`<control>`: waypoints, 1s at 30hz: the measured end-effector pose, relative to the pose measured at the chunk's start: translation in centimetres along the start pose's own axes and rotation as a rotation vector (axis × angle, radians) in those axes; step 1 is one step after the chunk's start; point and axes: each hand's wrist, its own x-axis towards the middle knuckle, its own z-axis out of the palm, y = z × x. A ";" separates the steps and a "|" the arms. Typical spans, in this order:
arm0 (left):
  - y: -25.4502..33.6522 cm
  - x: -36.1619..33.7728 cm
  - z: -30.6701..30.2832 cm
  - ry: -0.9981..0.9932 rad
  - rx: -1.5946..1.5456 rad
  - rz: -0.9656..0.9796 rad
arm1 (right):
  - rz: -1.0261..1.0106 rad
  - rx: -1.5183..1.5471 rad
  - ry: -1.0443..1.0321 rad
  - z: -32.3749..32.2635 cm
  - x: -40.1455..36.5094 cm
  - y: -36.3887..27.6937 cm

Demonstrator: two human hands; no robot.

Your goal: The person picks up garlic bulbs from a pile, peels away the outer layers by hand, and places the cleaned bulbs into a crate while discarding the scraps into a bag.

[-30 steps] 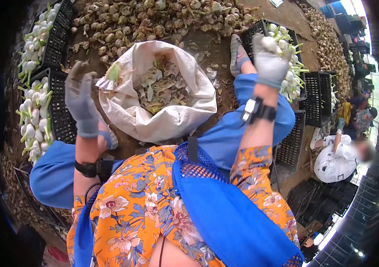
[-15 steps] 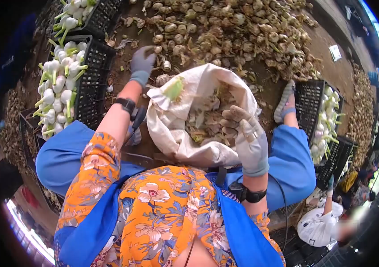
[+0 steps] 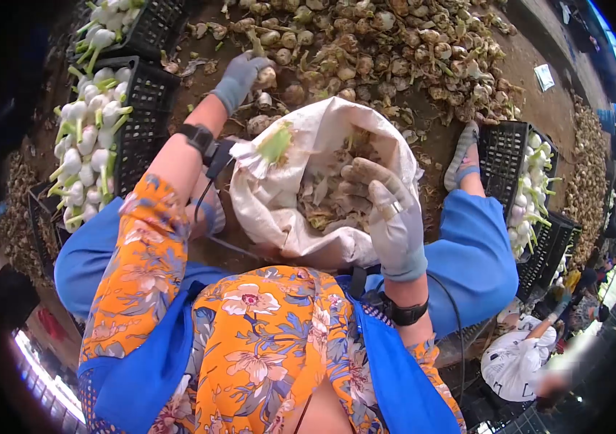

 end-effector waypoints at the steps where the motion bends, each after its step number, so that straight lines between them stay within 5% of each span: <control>1: 1.9 -2.5 0.0 -0.055 0.030 0.033 | 0.035 0.088 0.000 0.2 -0.2 0.3; 3: 6.5 -8.5 1.2 -0.114 0.063 0.075 | -0.009 0.024 -0.013 0.9 -0.3 0.7; 5: 9.3 -13.3 3.3 -0.329 0.664 0.378 | -0.058 -0.053 0.010 1.8 -0.7 0.6; 6: 10.0 -16.0 4.5 -0.346 0.670 0.388 | -0.134 -0.055 0.090 3.1 -0.7 0.1; 8: 10.2 -21.3 6.8 -0.316 1.125 1.008 | -0.634 -0.597 0.257 3.4 0.3 1.0; 11: 8.0 -27.0 8.5 -0.275 1.123 1.058 | -0.367 -0.014 0.070 4.6 -1.0 1.2; 16: 6.8 -30.6 7.8 -0.271 0.943 1.021 | -0.370 0.236 -0.068 3.2 -2.3 2.6; 18: 6.3 -31.5 7.8 -0.221 0.892 1.083 | -0.212 0.399 -0.264 3.6 -2.9 2.3; 27: 3.7 -31.9 7.2 -0.164 0.726 1.050 | -0.238 0.307 -0.251 2.8 -2.6 3.9; 30: 2.9 -31.5 7.4 -0.172 0.680 1.046 | -0.267 0.070 -0.318 1.7 -2.7 3.6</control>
